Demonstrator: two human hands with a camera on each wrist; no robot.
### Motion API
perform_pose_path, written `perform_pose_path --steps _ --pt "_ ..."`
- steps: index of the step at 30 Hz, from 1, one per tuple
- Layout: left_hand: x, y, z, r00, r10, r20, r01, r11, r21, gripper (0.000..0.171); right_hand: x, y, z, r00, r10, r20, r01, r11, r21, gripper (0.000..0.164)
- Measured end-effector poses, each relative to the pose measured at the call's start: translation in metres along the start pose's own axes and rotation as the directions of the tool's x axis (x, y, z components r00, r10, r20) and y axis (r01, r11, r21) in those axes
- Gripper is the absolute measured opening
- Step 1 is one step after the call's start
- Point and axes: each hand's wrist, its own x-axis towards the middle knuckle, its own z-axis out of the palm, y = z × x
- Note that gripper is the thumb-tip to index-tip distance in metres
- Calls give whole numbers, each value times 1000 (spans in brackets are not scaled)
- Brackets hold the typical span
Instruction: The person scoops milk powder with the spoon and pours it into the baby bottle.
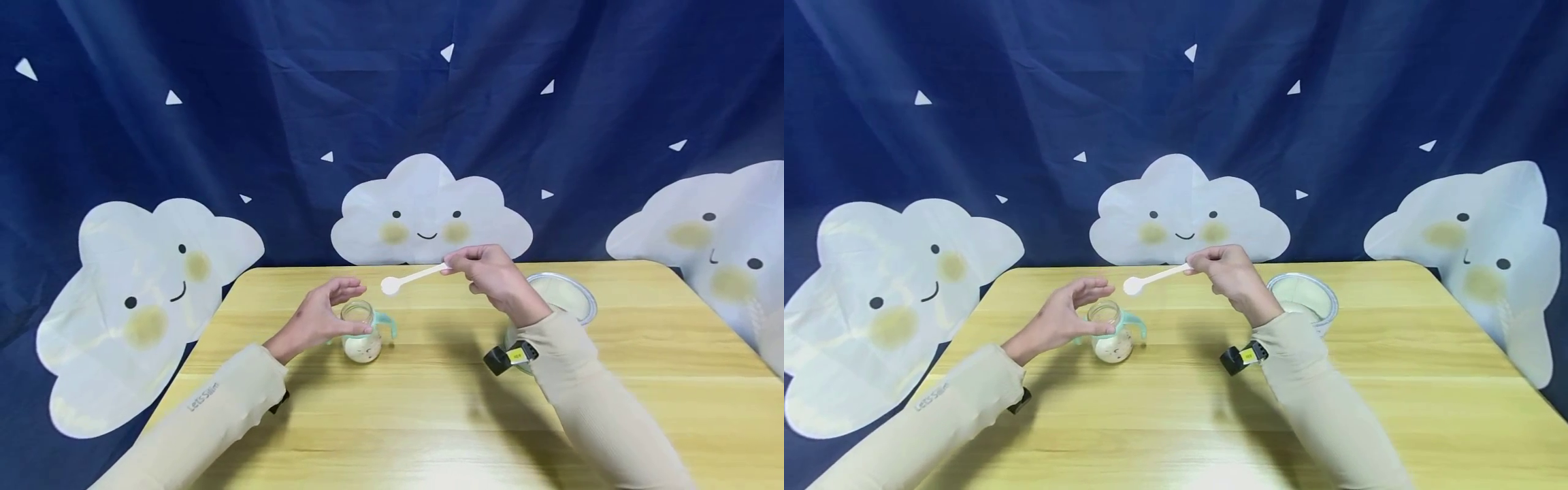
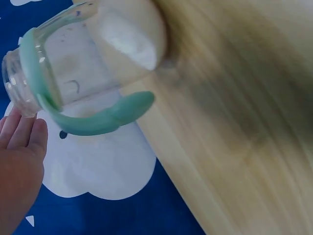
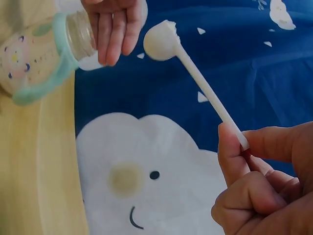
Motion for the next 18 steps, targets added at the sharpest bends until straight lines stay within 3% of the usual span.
perform_pose_path --steps 13,18 --pt "-7 -22 10 997 -47 -63 53 994 99 79 11 11 44 999 20 -37 -21 999 -36 24" --pt "-8 -26 12 996 -36 -79 42 996 77 76 16 21 58 997 -41 -70 30 988 -152 21"
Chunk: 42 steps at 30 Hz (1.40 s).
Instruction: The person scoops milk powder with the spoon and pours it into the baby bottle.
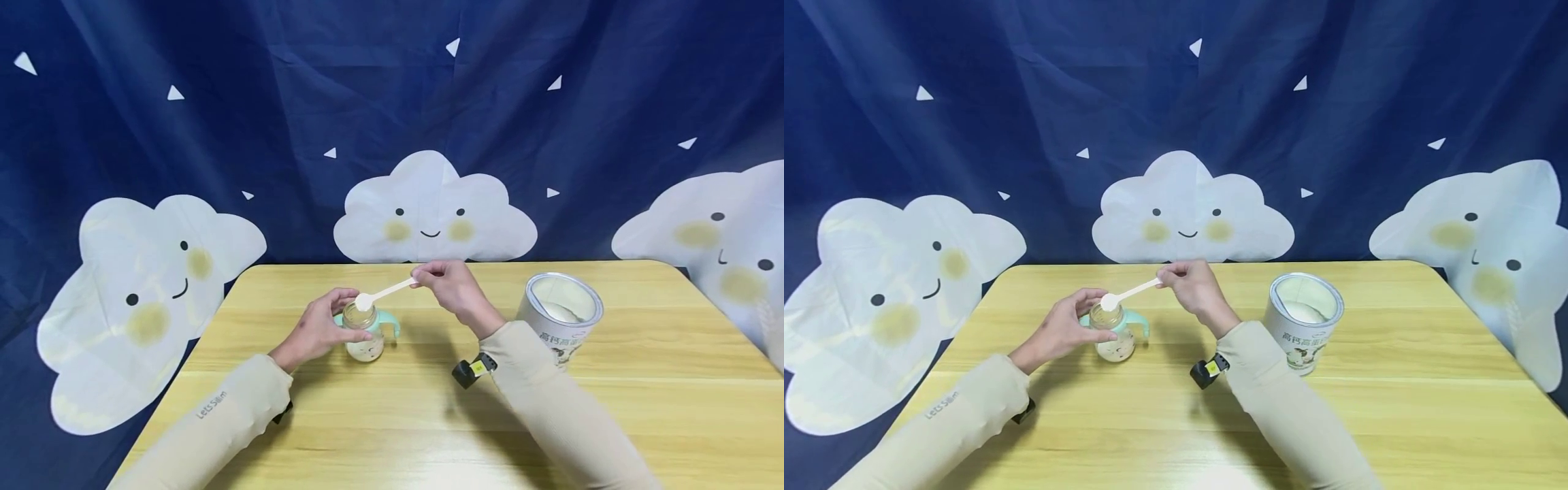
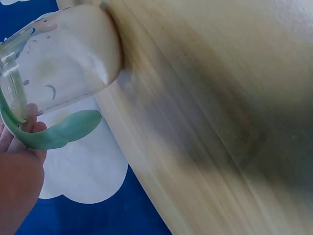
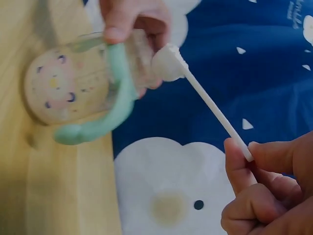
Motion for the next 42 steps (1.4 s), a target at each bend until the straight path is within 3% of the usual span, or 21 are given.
perform_pose_path --steps 3,7,12,18,29,37,42 --pt "1 -1 1 1000 -1 -2 1 1000 -22 75 0 5 7 996 -88 -6 87 991 -98 19" --pt "1 -1 1 1000 6 8 -6 999 -35 74 0 10 12 975 -223 6 220 958 -181 18" --pt "0 -2 0 1000 8 9 -7 1000 -13 73 0 12 9 948 -311 67 318 936 -153 17" --pt "0 -3 -2 1000 15 12 -15 1000 6 74 -3 10 1 933 -320 164 341 931 -127 17" --pt "0 -4 -2 1000 -1 14 1 1000 2 75 -12 8 -2 900 -400 172 432 868 -244 15" --pt "1 -5 -2 1000 -4 12 4 1000 6 76 -12 9 -4 909 -381 169 413 876 -248 15" --pt "0 -5 -3 1000 -3 13 3 1000 1 76 -11 7 -10 916 -369 157 394 901 -183 15"
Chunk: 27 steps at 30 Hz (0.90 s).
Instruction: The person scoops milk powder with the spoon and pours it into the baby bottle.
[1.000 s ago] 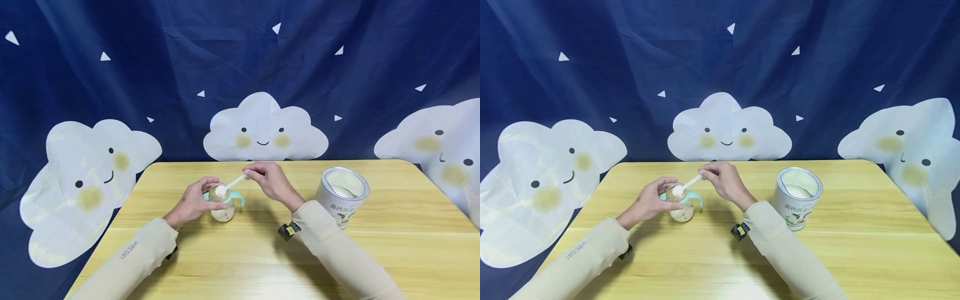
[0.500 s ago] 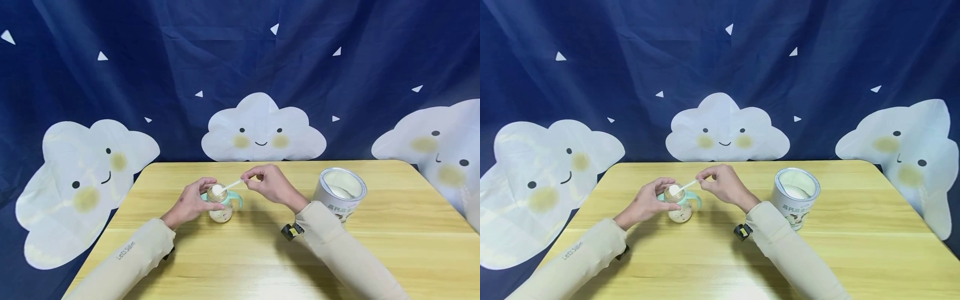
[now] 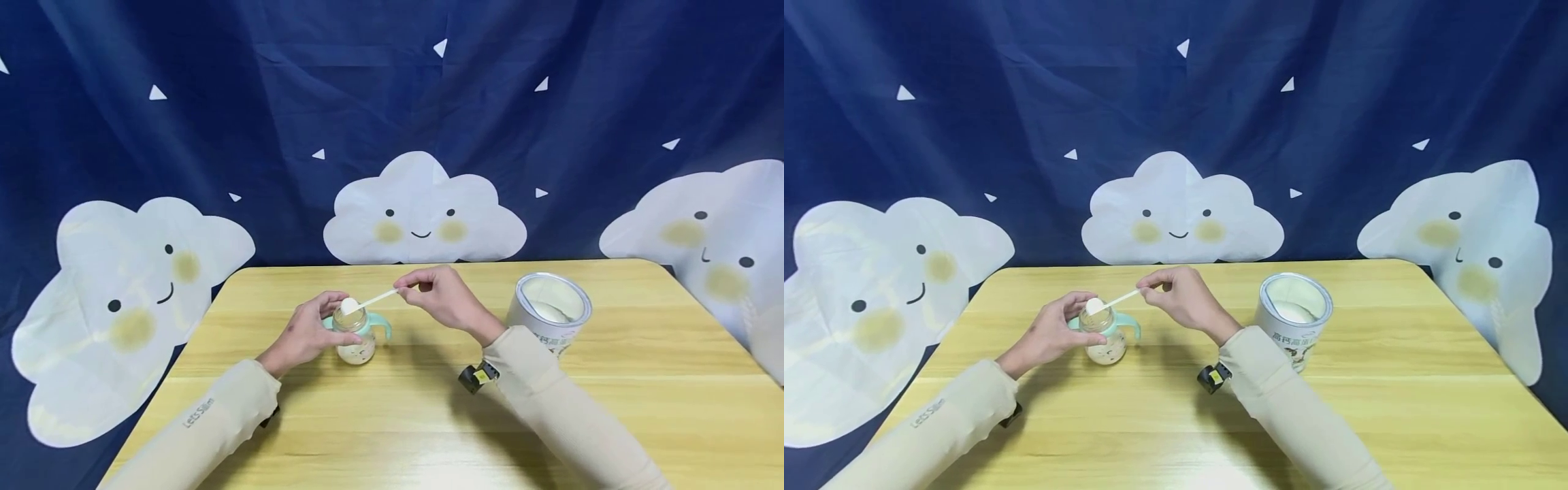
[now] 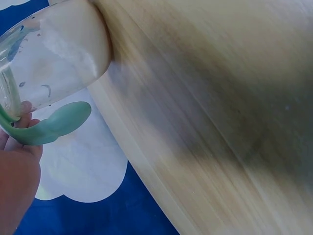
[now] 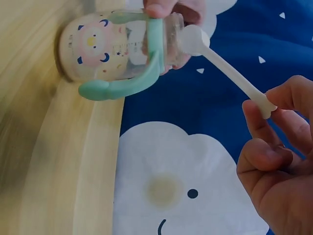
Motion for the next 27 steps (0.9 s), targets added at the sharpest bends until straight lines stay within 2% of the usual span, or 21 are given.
perform_pose_path --steps 7,17,27 --pt "-1 0 -1 1000 -5 2 5 1000 8 76 -3 4 -17 999 45 -7 -44 994 102 16" --pt "0 -1 0 1000 18 0 -18 1000 22 75 -14 8 -42 990 137 -27 -134 985 108 17" --pt "-1 -1 0 1000 8 2 -8 1000 24 76 -24 5 -70 986 164 -42 -158 979 128 20"
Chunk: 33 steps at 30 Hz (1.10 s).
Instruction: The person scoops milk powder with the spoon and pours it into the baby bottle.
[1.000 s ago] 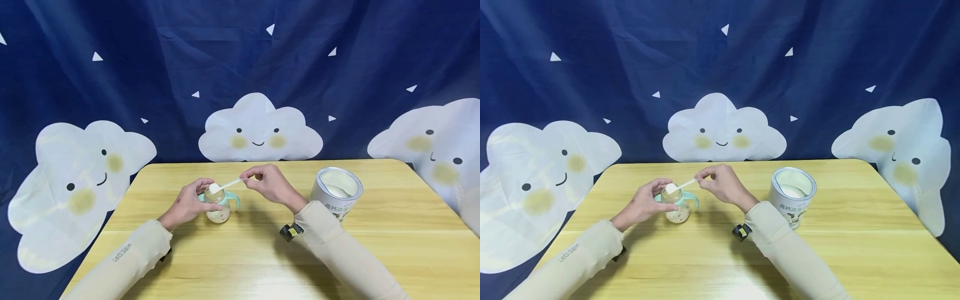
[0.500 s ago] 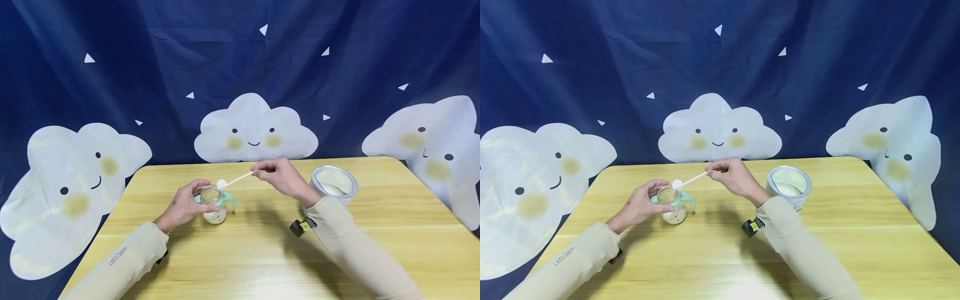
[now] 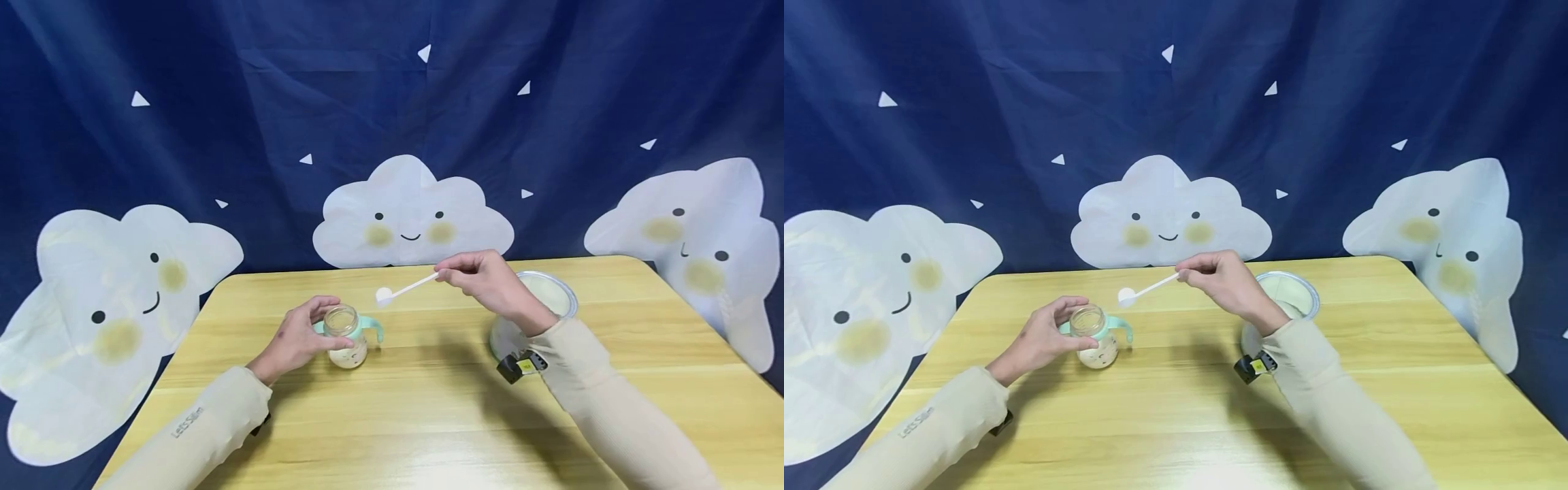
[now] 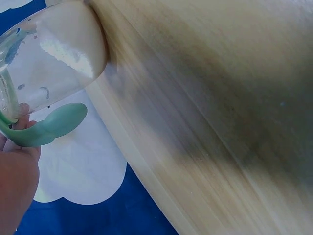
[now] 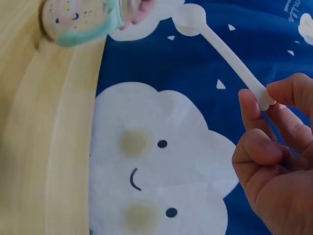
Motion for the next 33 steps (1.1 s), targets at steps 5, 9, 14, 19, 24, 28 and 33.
perform_pose_path --steps 5,9,14,19,24,28,33 --pt "-1 -1 0 1000 15 4 -15 1000 2 75 -4 2 -11 999 29 -20 -29 999 30 22" --pt "-1 0 0 1000 13 8 -13 1000 6 76 -7 3 -18 998 47 -39 -46 998 38 22" --pt "-1 0 0 1000 13 5 -13 1000 5 75 -9 3 -25 997 56 -60 -55 998 28 21" --pt "-1 -1 0 1000 21 0 -21 1000 7 74 -12 2 -30 996 52 -76 -49 998 36 23" --pt "-1 -1 0 1000 28 -2 -27 1000 6 74 -13 4 -35 995 41 -86 -39 999 29 22" --pt "-1 -1 -1 1000 28 -1 -28 1000 6 75 -16 5 -41 995 33 -99 -35 999 -15 21" --pt "0 -1 -1 999 36 0 -36 999 4 75 -20 6 -48 994 46 -99 -49 998 -24 23"
